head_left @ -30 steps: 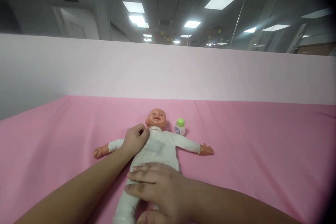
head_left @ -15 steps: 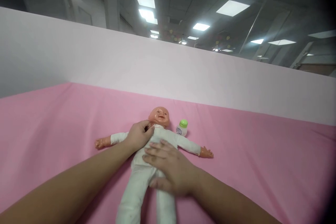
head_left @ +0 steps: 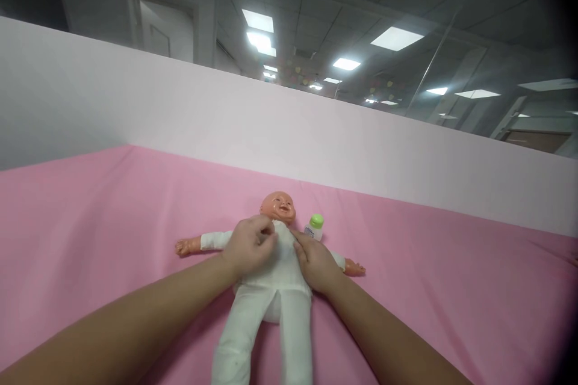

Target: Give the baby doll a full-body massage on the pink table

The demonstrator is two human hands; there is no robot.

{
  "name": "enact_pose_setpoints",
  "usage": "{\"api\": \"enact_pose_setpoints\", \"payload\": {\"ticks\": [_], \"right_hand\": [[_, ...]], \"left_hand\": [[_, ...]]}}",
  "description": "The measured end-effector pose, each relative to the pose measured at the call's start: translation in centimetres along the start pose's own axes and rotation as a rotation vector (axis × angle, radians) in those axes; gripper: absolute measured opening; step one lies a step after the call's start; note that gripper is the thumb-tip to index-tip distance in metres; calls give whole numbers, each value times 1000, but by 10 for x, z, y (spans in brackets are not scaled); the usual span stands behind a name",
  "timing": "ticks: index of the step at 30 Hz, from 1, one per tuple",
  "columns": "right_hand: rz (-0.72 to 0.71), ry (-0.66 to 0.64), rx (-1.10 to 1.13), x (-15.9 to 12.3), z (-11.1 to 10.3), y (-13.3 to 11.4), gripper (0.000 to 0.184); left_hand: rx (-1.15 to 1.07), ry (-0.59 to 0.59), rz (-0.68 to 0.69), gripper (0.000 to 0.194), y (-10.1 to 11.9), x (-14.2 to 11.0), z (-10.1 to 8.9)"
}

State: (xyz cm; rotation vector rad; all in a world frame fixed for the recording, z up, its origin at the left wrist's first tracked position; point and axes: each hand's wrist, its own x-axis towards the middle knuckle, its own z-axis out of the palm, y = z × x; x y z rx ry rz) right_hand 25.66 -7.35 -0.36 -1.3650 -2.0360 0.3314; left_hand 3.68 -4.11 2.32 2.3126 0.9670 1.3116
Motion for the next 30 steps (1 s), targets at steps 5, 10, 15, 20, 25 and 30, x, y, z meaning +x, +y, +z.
{"api": "enact_pose_setpoints", "payload": {"ticks": [5, 10, 15, 20, 25, 30], "right_hand": [[14, 6, 27, 0, 2, 5, 45], [48, 17, 61, 0, -1, 11, 44], [74, -1, 104, 0, -4, 11, 47], [9, -1, 95, 0, -5, 3, 53], [-10, 11, 100, 1, -2, 7, 54], [-124, 109, 71, -6, 2, 2, 45]], "left_hand": [[-246, -552, 426, 29, 65, -31, 10], [-117, -678, 504, 25, 55, -28, 17], [53, -650, 366, 53, 20, -6, -2], [151, -469, 191, 54, -23, 2, -9], [244, -231, -126, 35, -51, 6, -9], [269, -221, -163, 34, -55, 7, -7]]}}
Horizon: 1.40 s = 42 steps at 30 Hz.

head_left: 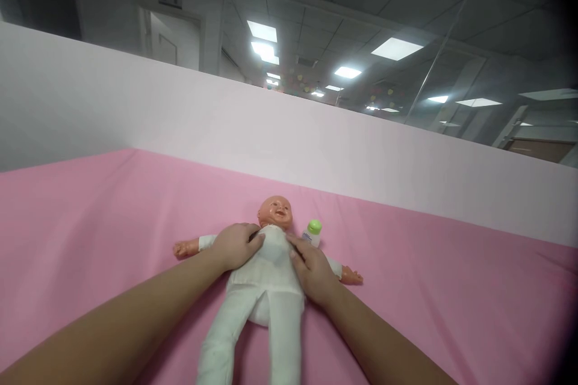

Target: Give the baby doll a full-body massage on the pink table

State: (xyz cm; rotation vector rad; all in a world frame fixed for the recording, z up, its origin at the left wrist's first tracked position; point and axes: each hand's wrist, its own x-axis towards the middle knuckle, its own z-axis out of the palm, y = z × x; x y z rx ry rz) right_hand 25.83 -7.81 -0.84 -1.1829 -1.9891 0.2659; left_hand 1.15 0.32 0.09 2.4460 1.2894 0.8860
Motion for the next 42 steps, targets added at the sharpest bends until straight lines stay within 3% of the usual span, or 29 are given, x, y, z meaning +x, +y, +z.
{"api": "enact_pose_setpoints", "payload": {"ticks": [2, 6, 9, 13, 17, 22, 26, 30, 33, 36, 38, 42], "right_hand": [[-179, -9, -44, -8, 2, -18, 45], [-641, -217, -2, -27, 15, -66, 47], [-792, -346, -37, -34, 24, -83, 53], [-614, -350, -34, -28, 18, -73, 65], [-379, -344, -36, -12, 7, -46, 60], [-107, -277, -68, 1, 7, -10, 60], [115, -197, 52, 6, 6, 5, 63], [172, -98, 290, 9, 3, 5, 62], [200, -58, 370, 10, 2, 6, 61], [290, 0, 536, 9, 4, 14, 61], [379, 53, 727, 9, 8, 22, 61], [507, 145, 955, 10, 13, 30, 61]], "left_hand": [[22, -9, 0, 35, 0, 0, 2], [37, -23, -9, 36, -1, 0, 2], [29, -16, -6, 35, 0, 0, 1], [23, -23, -26, 35, 0, 2, 2], [-86, -45, -70, 34, -1, 4, 5], [-114, -34, -61, 33, -1, 3, 5], [-57, -42, -64, 37, -2, 3, 7], [-48, 36, -74, 35, 5, 2, 6], [-128, 99, 30, 30, 29, -6, 0], [-325, -31, 138, 27, 66, -23, -5], [-425, -237, 313, 28, 89, -35, -4], [-411, -428, 601, 24, 112, -50, 3]]}}
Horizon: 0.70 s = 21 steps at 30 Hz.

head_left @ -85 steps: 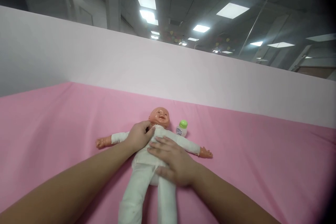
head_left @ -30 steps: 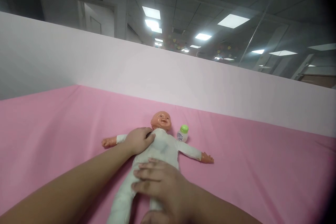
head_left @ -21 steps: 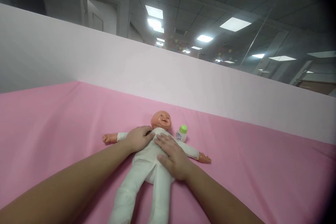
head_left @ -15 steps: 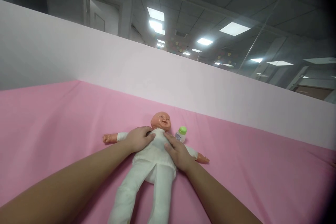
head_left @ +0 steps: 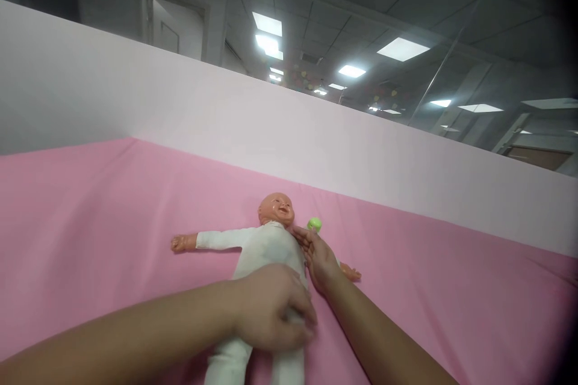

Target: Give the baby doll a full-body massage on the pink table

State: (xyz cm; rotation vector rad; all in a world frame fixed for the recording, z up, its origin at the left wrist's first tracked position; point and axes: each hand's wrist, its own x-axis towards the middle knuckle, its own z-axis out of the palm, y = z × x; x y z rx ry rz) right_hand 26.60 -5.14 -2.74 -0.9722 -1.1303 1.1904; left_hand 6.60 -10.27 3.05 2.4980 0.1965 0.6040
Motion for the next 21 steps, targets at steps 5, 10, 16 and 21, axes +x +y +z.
{"api": "enact_pose_setpoints", "payload": {"ticks": [5, 10, 16, 21], "right_hand": [[-26, -31, -16, 1, -2, 2, 57], [-105, -97, -110, 2, -7, 7, 50], [-188, -139, -293, -7, 3, -15, 50], [-219, -137, -453, -12, 11, -26, 48]], "left_hand": [[251, -91, -34, 53, -11, -2, -8], [365, -43, -195, 64, -40, -7, -27], [441, 127, -254, 65, -66, -13, -33], [464, 309, -325, 47, -80, -18, -36]]}}
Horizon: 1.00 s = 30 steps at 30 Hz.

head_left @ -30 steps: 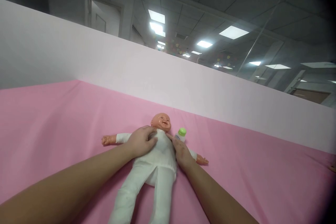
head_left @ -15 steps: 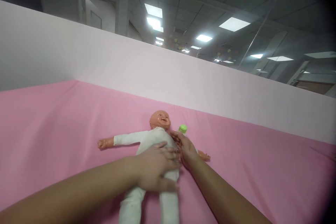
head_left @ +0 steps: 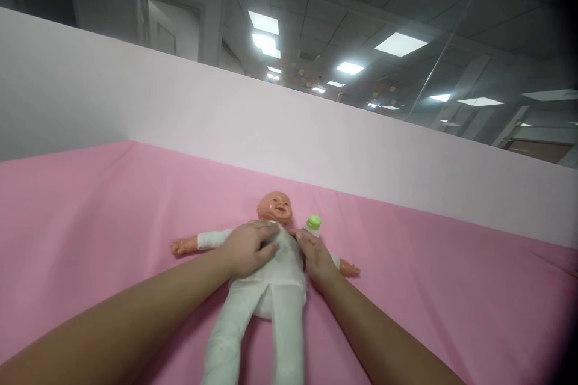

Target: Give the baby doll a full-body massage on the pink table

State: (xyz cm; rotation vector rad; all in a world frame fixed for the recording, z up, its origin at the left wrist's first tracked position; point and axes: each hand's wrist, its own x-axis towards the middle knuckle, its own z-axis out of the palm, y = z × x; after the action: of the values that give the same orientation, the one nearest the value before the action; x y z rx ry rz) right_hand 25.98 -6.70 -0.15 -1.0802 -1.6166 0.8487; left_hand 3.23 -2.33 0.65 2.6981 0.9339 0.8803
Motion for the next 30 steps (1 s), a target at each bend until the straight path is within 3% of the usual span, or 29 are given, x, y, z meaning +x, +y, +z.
{"api": "enact_pose_setpoints", "payload": {"ticks": [3, 6, 9, 12, 15, 22, 30], "right_hand": [[-96, 49, -93, -7, 5, -3, 43], [-380, 18, -285, -28, 19, -21, 38], [-737, -277, -367, -55, 39, -48, 47], [-900, -466, -403, -70, 54, -62, 51], [-831, -524, -488, -68, 55, -60, 56], [-436, -579, -607, -39, 29, -50, 60], [-287, -361, -551, -20, 8, -19, 61]], "left_hand": [[-57, 65, -118, 39, -12, 1, 0], [-55, 112, -251, 34, -21, 3, 0], [7, 121, -363, 37, -25, 5, 1], [0, 108, -382, 36, -28, 6, 4], [-29, 97, -391, 34, -30, 7, 6], [-141, 64, -437, 42, -36, 5, 8], [-175, 54, -406, 40, -33, 4, 5]]}}
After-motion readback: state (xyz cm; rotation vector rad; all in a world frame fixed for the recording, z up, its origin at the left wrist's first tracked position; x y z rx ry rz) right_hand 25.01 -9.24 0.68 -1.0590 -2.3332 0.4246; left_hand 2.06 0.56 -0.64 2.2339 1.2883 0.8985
